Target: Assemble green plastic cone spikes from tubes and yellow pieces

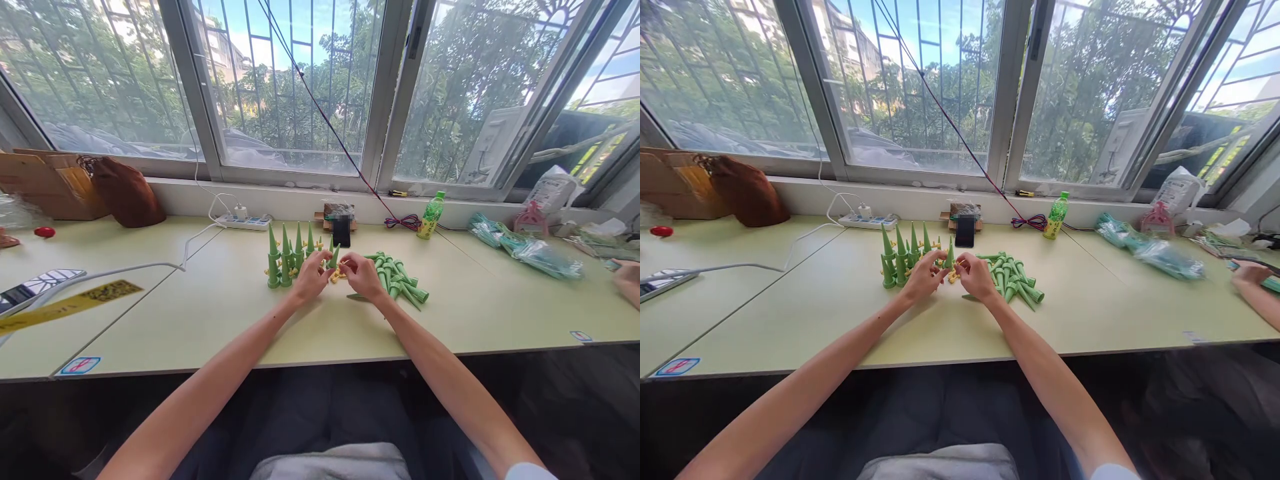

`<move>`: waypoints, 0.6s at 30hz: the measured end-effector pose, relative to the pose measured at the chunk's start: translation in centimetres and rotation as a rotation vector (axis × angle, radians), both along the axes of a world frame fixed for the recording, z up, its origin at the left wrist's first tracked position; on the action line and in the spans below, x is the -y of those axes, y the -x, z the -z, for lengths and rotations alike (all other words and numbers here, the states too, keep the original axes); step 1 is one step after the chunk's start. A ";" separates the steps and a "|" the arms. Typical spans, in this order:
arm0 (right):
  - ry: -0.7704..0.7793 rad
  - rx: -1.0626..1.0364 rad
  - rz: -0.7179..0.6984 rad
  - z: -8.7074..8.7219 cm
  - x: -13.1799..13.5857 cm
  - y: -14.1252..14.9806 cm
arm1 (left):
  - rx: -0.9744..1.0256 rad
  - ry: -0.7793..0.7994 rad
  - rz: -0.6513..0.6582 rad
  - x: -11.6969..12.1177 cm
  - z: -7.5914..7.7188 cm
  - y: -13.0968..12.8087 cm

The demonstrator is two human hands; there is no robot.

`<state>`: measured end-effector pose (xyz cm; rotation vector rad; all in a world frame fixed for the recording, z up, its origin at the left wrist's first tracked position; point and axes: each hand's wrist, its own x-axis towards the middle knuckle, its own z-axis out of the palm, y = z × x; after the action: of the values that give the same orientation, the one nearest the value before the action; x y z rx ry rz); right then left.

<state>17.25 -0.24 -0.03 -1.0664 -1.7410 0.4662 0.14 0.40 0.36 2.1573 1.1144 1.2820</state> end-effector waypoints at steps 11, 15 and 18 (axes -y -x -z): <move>-0.033 -0.004 0.085 -0.3 0.0 0.0 | -0.016 0.038 -0.029 0.1 0.2 -0.2; -0.037 -0.043 0.091 -0.6 0.2 -0.2 | 0.111 0.205 -0.020 0.2 0.0 -0.4; -0.021 -0.057 0.034 -0.7 0.3 -0.1 | 0.250 0.440 0.067 0.2 -0.4 -0.4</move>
<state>17.35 -0.58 0.67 -1.0563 -1.6718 0.4518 0.52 0.21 0.75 1.6500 1.0892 1.1147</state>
